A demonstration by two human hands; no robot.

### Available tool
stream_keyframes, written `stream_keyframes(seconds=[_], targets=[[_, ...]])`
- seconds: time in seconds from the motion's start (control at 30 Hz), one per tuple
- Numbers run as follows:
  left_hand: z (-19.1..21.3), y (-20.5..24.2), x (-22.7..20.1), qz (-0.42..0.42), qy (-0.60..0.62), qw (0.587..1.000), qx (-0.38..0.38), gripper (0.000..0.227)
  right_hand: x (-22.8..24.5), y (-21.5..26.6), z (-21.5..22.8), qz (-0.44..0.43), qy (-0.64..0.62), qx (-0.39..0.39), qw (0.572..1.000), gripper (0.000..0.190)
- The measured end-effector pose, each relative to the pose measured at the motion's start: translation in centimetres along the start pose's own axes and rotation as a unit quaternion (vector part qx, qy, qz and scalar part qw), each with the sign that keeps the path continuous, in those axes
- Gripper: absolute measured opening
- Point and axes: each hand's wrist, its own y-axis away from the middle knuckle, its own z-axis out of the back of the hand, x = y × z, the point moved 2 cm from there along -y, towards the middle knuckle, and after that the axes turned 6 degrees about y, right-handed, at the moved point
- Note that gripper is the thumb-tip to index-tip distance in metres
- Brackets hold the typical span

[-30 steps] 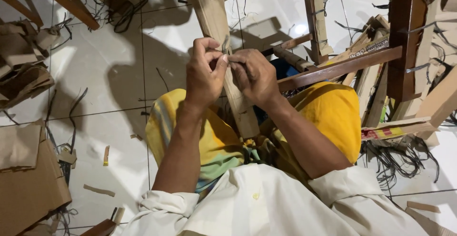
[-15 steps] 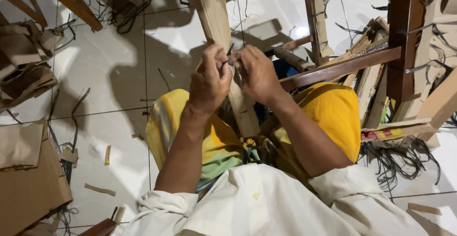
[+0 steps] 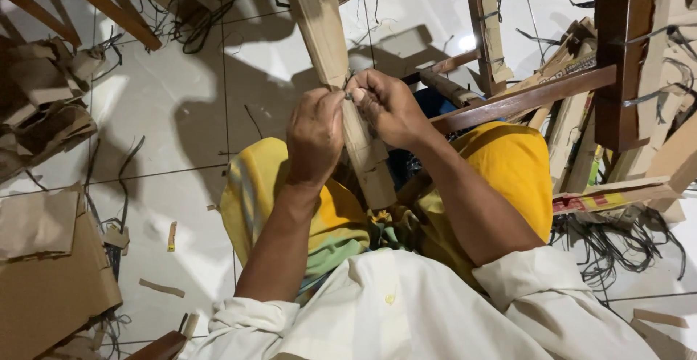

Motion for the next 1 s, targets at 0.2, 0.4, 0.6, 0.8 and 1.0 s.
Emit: stream_keyframes(seconds=[0.2, 0.4, 0.6, 0.8, 1.0], targets=[[0.3, -0.3, -0.9, 0.005, -0.042, 0.999, -0.014, 0.013, 0.2, 0.0, -0.3, -0.023, -0.033, -0.007, 0.999, 0.019], [0.5, -0.1, -1.8, 0.023, -0.011, 0.999, -0.022, 0.016, 1.0, -0.1, -0.3, -0.034, -0.041, -0.016, 0.998, 0.018], [0.2, 0.3, -1.6, 0.03, -0.035, 0.999, -0.017, 0.011, 0.8, 0.0, -0.2, -0.029, -0.044, -0.018, 0.998, 0.017], [-0.1, 0.0, -1.4, 0.023, -0.037, 0.999, -0.016, 0.011, 1.6, 0.1, 0.0, -0.017, -0.028, -0.023, 0.999, 0.017], [-0.7, 0.7, -0.5, 0.029, -0.031, 0.999, -0.021, 0.012, 0.6, 0.3, -0.1, -0.002, 0.021, -0.049, 0.999, 0.017]])
